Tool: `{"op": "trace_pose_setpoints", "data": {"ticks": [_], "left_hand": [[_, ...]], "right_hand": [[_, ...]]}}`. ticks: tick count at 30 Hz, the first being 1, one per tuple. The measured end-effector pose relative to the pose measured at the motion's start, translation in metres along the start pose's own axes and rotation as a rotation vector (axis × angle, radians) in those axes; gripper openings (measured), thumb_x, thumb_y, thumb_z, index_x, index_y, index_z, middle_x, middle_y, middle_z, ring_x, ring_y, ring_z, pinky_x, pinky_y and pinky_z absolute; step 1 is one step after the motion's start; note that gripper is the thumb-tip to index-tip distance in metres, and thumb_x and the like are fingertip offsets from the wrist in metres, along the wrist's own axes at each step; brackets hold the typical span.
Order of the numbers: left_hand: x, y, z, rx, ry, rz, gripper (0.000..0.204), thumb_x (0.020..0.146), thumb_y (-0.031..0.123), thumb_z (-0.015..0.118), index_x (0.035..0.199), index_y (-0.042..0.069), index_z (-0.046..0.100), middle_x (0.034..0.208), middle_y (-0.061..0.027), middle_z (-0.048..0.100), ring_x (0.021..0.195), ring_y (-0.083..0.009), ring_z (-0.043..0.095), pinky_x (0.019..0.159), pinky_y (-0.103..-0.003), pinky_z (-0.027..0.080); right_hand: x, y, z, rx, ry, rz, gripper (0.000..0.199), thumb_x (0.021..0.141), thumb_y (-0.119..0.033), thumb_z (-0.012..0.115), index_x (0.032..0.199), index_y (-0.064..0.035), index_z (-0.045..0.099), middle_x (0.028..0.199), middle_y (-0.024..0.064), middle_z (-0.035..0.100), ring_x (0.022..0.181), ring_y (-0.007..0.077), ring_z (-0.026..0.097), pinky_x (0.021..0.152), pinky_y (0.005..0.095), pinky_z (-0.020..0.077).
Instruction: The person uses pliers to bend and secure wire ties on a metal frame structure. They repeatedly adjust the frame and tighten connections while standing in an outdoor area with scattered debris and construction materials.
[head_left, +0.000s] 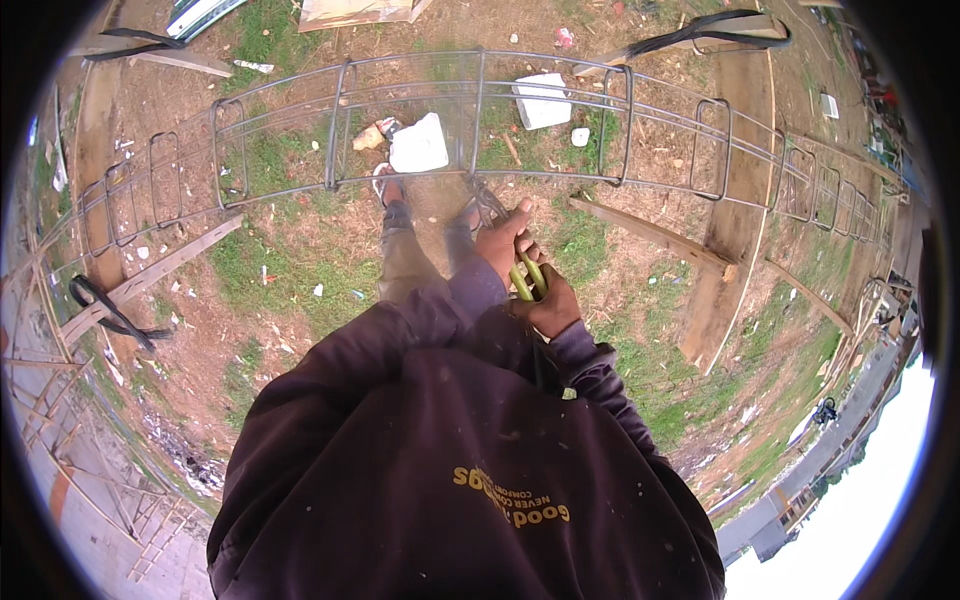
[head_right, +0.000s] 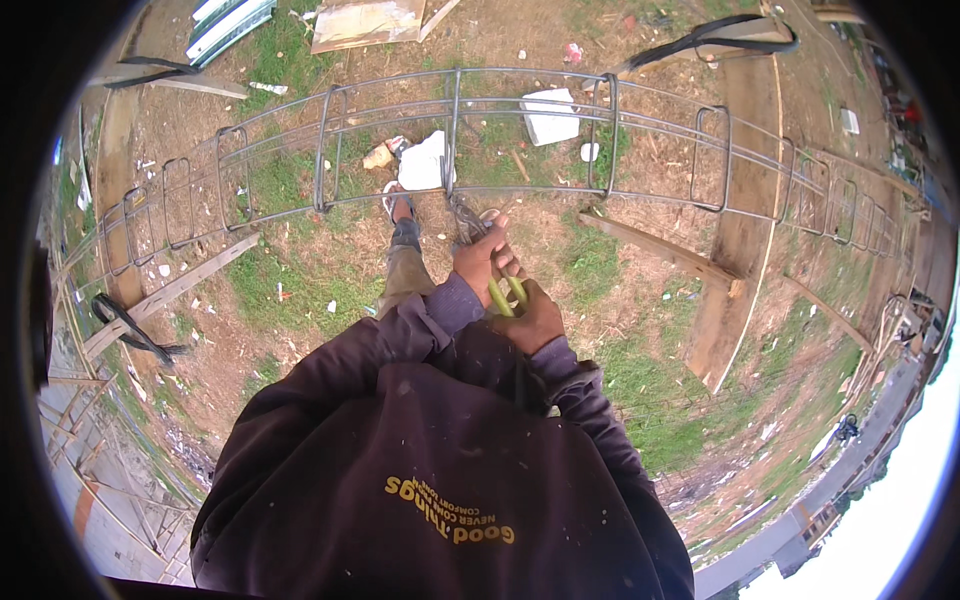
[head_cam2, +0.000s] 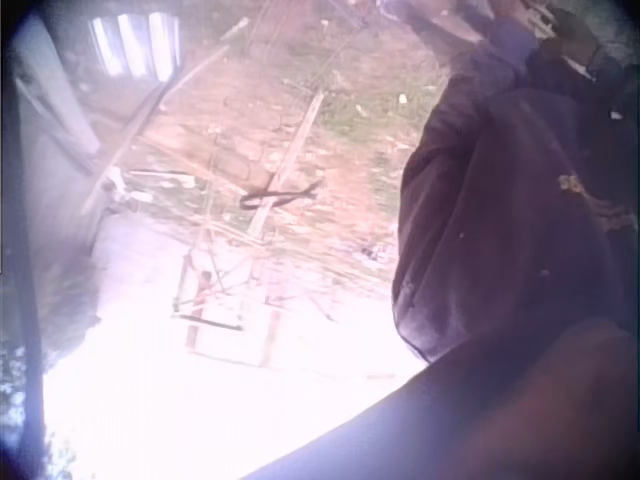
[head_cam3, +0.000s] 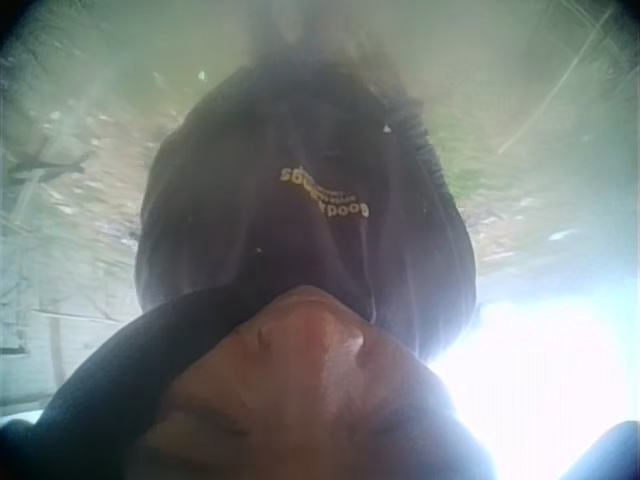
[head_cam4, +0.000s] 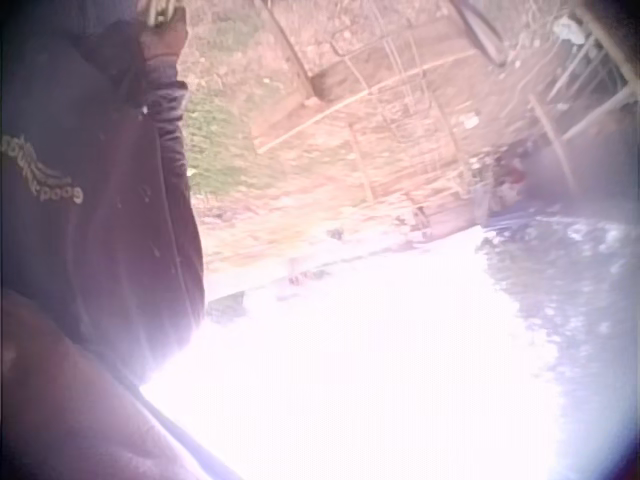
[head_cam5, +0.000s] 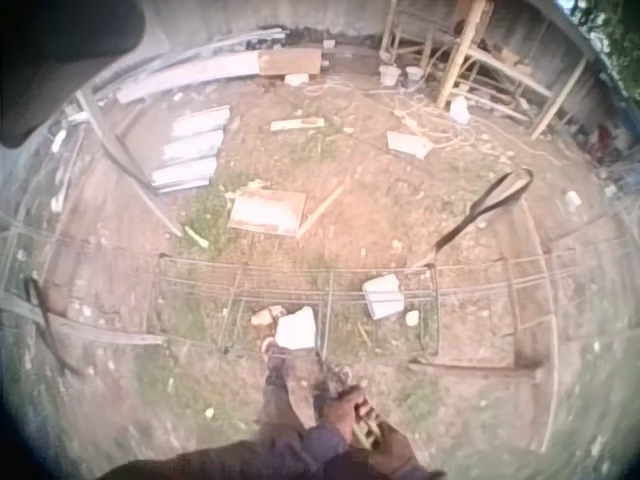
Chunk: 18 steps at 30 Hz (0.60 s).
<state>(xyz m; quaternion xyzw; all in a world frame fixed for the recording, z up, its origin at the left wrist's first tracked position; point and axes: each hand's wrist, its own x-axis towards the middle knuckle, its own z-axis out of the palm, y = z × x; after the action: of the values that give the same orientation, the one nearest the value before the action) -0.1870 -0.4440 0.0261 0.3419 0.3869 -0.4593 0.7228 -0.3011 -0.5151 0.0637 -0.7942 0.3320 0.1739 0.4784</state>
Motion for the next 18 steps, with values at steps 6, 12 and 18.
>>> {"op": "trace_pose_setpoints", "data": {"ticks": [6,12,18], "left_hand": [[-0.009,0.0,-0.001,-0.027,-0.018,0.009,0.032,0.082,0.032,0.078,0.085,0.01,0.056,0.065,-0.0015,0.051,0.056,-0.0162,0.055,0.055,-0.035,0.05],[0.0,-0.023,-0.005,-0.02,-0.097,0.17,0.025,0.085,0.024,0.076,0.096,0.012,0.058,0.069,-0.0001,0.053,0.062,-0.0179,0.058,0.06,-0.04,0.051],[0.0,-0.005,-0.015,0.033,-0.262,0.169,0.025,0.09,0.027,0.07,0.08,0.011,0.054,0.066,0.0005,0.053,0.057,-0.0141,0.054,0.056,-0.034,0.05]], "right_hand": [[0.014,0.0,-0.005,0.011,-0.226,0.087,0.031,0.074,-0.017,0.075,0.096,0.0013,0.064,0.075,0.0178,0.068,0.065,0.0318,0.066,0.063,0.0382,0.0534],[0.019,0.002,-0.001,-0.216,0.018,-0.041,0.023,0.078,-0.009,0.073,0.095,-0.0007,0.061,0.078,0.0102,0.065,0.067,0.0187,0.065,0.061,0.0329,0.0525],[0.024,0.002,-0.005,0.829,-0.856,0.499,0.037,0.071,-0.018,0.079,0.097,-0.0004,0.059,0.082,0.0162,0.063,0.073,0.0301,0.066,0.068,0.0409,0.0516]]}}
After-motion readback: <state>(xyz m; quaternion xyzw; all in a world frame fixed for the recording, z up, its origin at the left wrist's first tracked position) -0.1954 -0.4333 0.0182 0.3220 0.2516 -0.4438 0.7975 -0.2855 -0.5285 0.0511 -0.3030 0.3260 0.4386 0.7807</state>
